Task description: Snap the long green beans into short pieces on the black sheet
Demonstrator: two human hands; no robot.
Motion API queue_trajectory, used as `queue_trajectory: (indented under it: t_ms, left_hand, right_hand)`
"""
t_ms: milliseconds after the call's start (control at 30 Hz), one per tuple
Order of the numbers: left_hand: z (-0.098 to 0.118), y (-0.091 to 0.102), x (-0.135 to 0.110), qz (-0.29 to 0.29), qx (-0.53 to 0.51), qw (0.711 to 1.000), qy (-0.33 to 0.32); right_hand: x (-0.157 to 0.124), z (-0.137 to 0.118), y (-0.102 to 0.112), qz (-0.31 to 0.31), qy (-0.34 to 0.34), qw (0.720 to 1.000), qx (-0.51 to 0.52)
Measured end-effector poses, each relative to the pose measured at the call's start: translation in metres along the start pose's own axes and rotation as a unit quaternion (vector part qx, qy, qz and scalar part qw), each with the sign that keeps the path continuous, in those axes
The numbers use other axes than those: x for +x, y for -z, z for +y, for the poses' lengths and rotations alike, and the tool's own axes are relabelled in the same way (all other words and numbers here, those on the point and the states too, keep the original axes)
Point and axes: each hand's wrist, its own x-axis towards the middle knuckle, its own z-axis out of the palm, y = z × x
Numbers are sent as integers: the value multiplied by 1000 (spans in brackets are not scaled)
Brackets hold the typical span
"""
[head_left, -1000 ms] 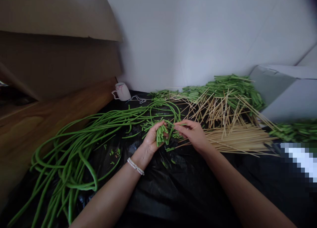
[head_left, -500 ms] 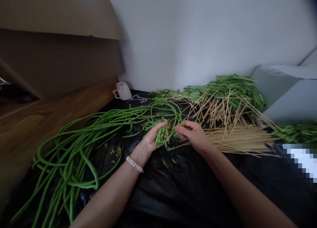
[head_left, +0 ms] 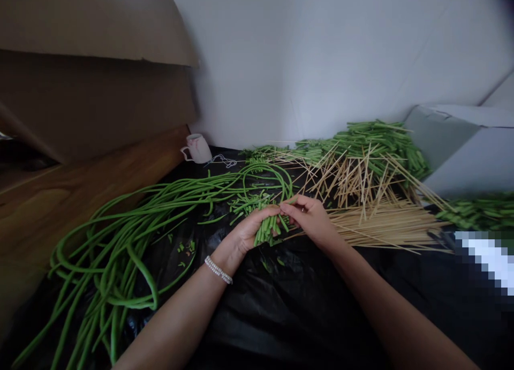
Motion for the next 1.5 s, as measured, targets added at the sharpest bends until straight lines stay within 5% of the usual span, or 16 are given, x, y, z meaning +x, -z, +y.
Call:
queue_trajectory:
  t_ms: [133, 267, 333, 433, 567, 733, 1033, 1233, 1333, 1433, 1500]
  left_hand:
    - [-5, 4, 11, 40, -42, 998, -20]
    - [10, 15, 12, 48, -207, 977, -28]
    - [19, 19, 8, 9, -257, 966, -40]
    - [21, 18, 0, -50, -213, 975, -31]
    - [10, 6, -9, -96, 17, 995, 18]
    - [9, -2, -17, -128, 216, 968, 15]
    - [23, 21, -8, -139, -114, 982, -55]
    - [24, 21, -9, -127, -147, 980, -45]
    - [24, 20, -9, -125, -147, 980, -39]
    - [24, 19, -9, -117, -148, 981, -37]
    - [25, 18, -10, -105, -145, 983, -37]
  right_hand:
    - [-6, 1, -6, 74, 164, 969, -172]
    - [-13, -7, -11, 62, 282, 917, -275]
    - [-14, -8, -10, 53, 300, 906, -293]
    - [-8, -3, 0, 82, 275, 912, -295]
    - [3, 10, 17, 140, 213, 921, -294]
    - [6, 14, 23, 140, 180, 925, -305]
    - [15, 29, 45, 140, 187, 888, -396]
    - [13, 21, 57, 237, 132, 789, -551]
    - [8, 14, 39, 164, 152, 791, -570]
    - [1, 15, 16, -3, 192, 814, -548]
    - [-3, 18, 3, -62, 199, 814, -542]
